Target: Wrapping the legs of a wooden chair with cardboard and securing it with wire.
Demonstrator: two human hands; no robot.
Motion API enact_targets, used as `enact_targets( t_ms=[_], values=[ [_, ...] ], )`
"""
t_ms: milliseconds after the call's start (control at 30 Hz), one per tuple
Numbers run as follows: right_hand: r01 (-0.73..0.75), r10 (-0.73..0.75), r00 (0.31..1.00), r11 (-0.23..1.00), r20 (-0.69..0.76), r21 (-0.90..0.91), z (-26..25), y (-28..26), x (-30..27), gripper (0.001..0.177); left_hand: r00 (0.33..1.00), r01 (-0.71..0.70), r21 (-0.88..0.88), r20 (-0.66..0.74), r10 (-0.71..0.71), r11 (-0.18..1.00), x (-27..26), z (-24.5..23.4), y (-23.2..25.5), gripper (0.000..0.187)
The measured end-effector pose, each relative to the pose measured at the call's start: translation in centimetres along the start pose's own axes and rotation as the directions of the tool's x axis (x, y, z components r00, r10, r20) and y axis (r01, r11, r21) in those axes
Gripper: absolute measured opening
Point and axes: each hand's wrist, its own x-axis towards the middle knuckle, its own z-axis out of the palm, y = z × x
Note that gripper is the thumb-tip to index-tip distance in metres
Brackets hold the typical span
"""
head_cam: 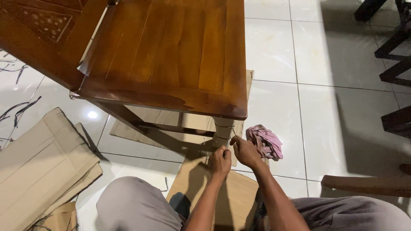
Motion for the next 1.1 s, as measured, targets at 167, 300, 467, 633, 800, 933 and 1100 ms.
enact_targets(
  t_ms=[167,300,467,633,800,933,1100],
  values=[
    [0.057,-0.058,0.967,0.998,-0.246,-0.011,2.3,-0.2,-0.8,0.015,1.000,0.017,-0.010,0.018,-0.017,1.000,-0.5,-1.4,0.7,0.038],
    [0.058,-0.022,0.948,0.993,-0.318,0.105,2.9,-1.2,-2.6,0.016,0.999,0.039,-0.024,0.036,-0.038,0.999,-1.2,-2.0,1.0,0.038],
    [-0.061,0.172,0.954,0.913,-0.245,0.404,2.8,-2.1,-3.5,0.023,0.995,0.082,-0.082,0.058,-0.078,0.993,-0.9,-1.3,0.4,0.035],
    [-0.085,0.371,0.911,0.597,-0.181,0.798,3.9,-3.0,-2.5,0.022,0.983,0.170,-0.168,0.104,-0.154,0.971,0.9,1.9,-2.9,0.033],
    [-0.120,0.437,0.899,0.327,-0.037,0.937,3.2,-2.8,-0.9,0.016,0.978,0.206,-0.273,0.092,-0.187,0.940,-0.7,-1.3,-0.3,0.031],
    [-0.193,0.428,0.902,0.270,0.062,0.943,2.1,-2.5,0.0,0.016,0.995,0.093,-0.324,0.002,-0.098,0.942,-1.4,-1.9,0.4,0.031],
    [-0.226,0.410,0.910,0.345,0.070,0.911,1.9,-0.9,2.6,0.019,0.992,0.117,-0.188,-0.029,-0.124,0.975,-0.4,-0.8,-1.0,0.031]
  ],
)
